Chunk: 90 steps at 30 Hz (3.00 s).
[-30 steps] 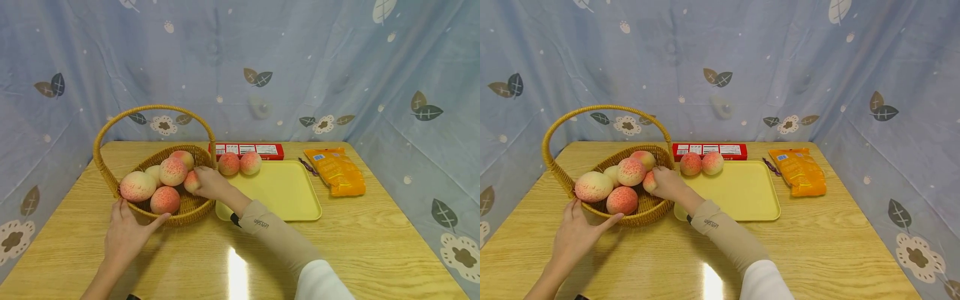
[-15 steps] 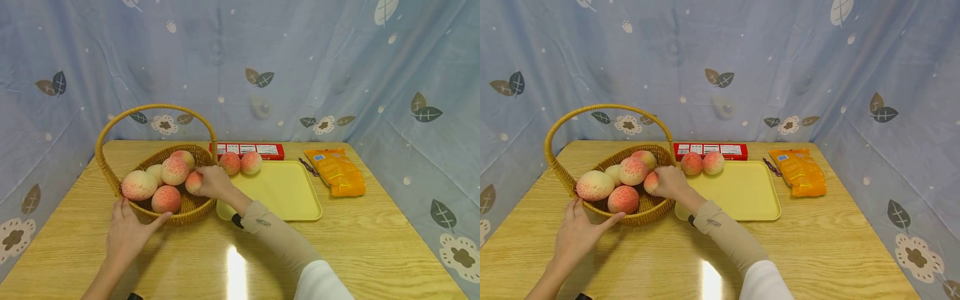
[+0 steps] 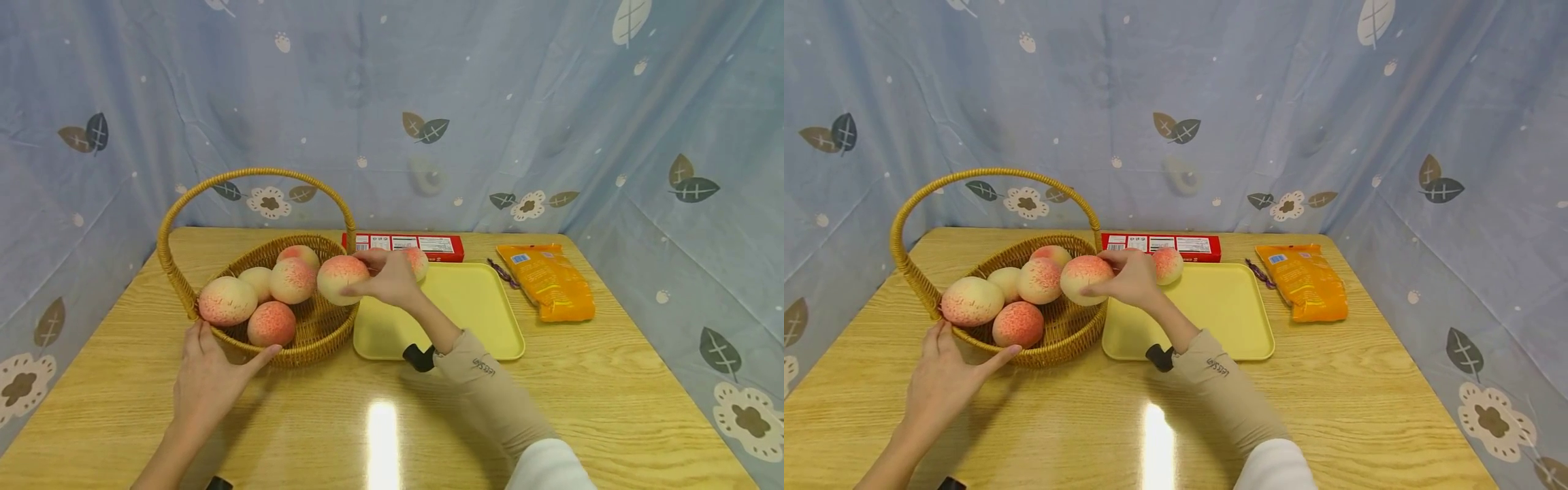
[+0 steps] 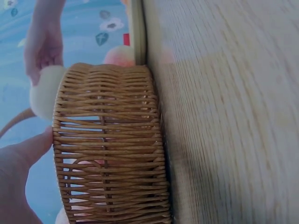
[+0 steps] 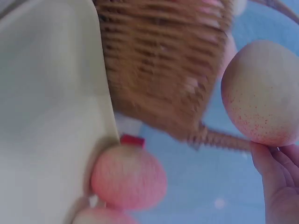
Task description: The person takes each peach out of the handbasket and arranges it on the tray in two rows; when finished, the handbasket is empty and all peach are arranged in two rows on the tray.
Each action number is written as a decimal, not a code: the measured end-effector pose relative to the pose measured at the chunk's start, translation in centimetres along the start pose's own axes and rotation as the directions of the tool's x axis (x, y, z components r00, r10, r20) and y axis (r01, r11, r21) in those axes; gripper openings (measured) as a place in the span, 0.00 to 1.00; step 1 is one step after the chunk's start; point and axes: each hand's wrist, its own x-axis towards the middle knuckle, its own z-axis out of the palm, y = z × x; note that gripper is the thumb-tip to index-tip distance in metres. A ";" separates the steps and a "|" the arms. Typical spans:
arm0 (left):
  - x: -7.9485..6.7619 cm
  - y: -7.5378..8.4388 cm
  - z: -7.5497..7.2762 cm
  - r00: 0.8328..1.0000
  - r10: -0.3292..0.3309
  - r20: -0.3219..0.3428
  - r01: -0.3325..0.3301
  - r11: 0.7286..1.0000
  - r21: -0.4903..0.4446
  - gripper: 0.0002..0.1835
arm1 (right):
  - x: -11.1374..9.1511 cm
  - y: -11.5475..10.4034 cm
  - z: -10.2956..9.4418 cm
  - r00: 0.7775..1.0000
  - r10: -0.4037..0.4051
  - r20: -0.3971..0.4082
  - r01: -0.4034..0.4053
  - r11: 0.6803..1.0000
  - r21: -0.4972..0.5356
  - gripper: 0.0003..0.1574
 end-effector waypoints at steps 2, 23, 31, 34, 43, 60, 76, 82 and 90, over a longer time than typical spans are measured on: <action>0.0 0.0 0.0 1.000 -0.001 0.005 0.001 1.000 0.000 0.71 | -0.3 0.2 -1.1 1.000 0.019 -0.025 -0.017 0.998 0.060 0.33; 0.0 0.0 -0.1 1.000 -0.005 0.021 0.005 1.000 -0.004 0.70 | -3.3 5.2 -10.2 0.937 0.232 -0.263 -0.209 0.971 0.114 0.35; 0.0 0.0 0.1 1.000 0.013 0.011 -0.013 1.000 -0.006 0.70 | -3.3 7.8 -12.0 0.897 0.277 -0.344 -0.283 0.959 0.034 0.35; -0.1 0.1 0.0 1.000 0.017 0.008 -0.017 1.000 -0.005 0.70 | -3.2 8.4 -12.6 0.880 0.290 -0.375 -0.316 0.949 -0.006 0.36; -0.1 0.2 -0.2 1.000 0.016 0.008 -0.016 1.000 -0.003 0.70 | -1.8 10.3 -12.9 0.836 0.275 -0.475 -0.413 0.885 -0.216 0.35; -0.3 0.2 -0.3 1.000 0.019 0.021 -0.019 1.000 0.008 0.69 | -1.3 11.6 -12.4 0.934 0.280 -0.224 -0.350 0.848 -0.398 0.47; -0.1 0.4 -0.2 0.998 0.028 0.049 -0.029 0.999 0.014 0.69 | -0.7 12.1 -12.4 0.931 0.260 -0.256 -0.347 0.849 -0.398 0.45; -0.1 0.3 -0.2 0.999 0.013 0.046 -0.013 1.000 0.004 0.70 | -0.4 11.7 -11.7 0.924 0.245 -0.292 -0.355 0.832 -0.426 0.47; -0.2 0.3 -0.2 1.000 0.014 0.027 -0.013 1.000 -0.002 0.70 | -0.8 8.3 -8.7 0.916 -0.052 -0.399 -0.054 0.967 -0.250 0.33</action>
